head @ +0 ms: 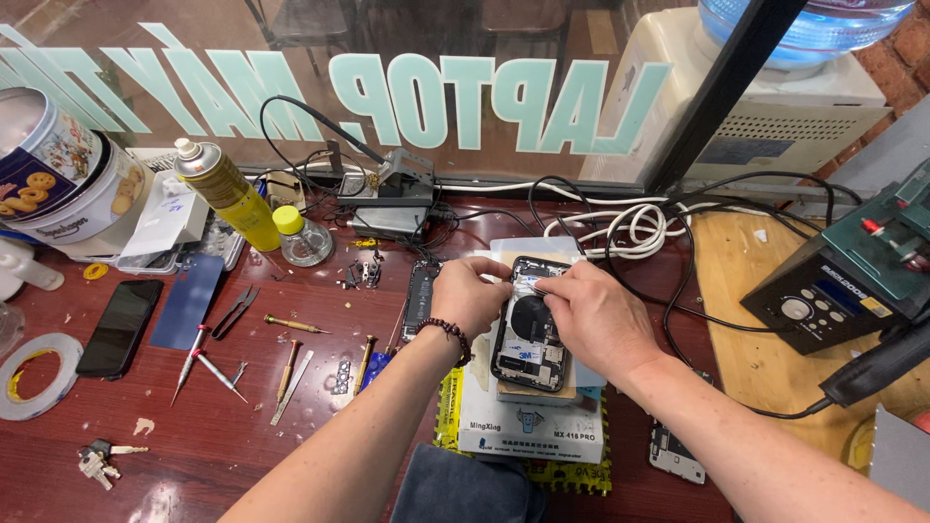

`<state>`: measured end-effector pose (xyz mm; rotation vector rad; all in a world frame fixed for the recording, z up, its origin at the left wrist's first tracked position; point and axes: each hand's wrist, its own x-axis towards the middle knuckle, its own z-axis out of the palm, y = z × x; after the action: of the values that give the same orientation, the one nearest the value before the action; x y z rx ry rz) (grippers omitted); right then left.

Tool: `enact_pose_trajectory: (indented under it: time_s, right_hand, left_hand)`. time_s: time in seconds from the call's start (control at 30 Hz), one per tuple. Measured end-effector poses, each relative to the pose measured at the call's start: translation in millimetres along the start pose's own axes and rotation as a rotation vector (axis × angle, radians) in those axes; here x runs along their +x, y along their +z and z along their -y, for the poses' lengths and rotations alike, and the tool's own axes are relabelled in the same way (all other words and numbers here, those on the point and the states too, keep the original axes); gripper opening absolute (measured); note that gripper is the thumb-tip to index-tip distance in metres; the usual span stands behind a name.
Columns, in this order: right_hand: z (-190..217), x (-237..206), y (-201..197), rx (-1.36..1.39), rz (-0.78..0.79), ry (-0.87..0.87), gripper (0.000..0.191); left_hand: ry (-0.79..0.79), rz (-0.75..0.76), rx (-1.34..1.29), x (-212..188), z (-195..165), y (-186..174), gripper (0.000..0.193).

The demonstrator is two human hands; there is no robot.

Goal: The person uses a screwdriver to adjust components inside a disassembled mobile phone chassis, then applies black adhesive tape to the interior. The phone remains open on the workbench throughout the clip.

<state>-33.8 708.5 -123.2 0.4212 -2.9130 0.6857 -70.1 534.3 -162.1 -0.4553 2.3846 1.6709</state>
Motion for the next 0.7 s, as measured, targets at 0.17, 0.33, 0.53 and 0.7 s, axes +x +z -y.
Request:
enact_pose_trajectory:
  time_s: [0.17, 0.33, 0.53, 0.7]
  right_hand:
    - [2.0, 0.8, 0.0, 0.0, 0.025, 0.05, 0.022]
    - [6.8, 0.2, -2.2, -0.003, 0.052, 0.1, 0.023]
    - [8.5, 3.3, -4.7, 0.054, 0.092, 0.206, 0.023]
    - [2.8, 4.6, -1.7, 0.102, 0.061, 0.148, 0.023]
  left_hand:
    - [-0.021, 0.006, -0.001, -2.0, -3.4, -2.0, 0.021]
    - [-0.03, 0.009, 0.001, -3.0, -5.2, -2.3, 0.021]
    - [0.001, -0.008, 0.031, -3.6, -5.7, -3.2, 0.021]
    - [-0.016, -0.005, 0.025, -1.9, -4.4, -2.9, 0.021]
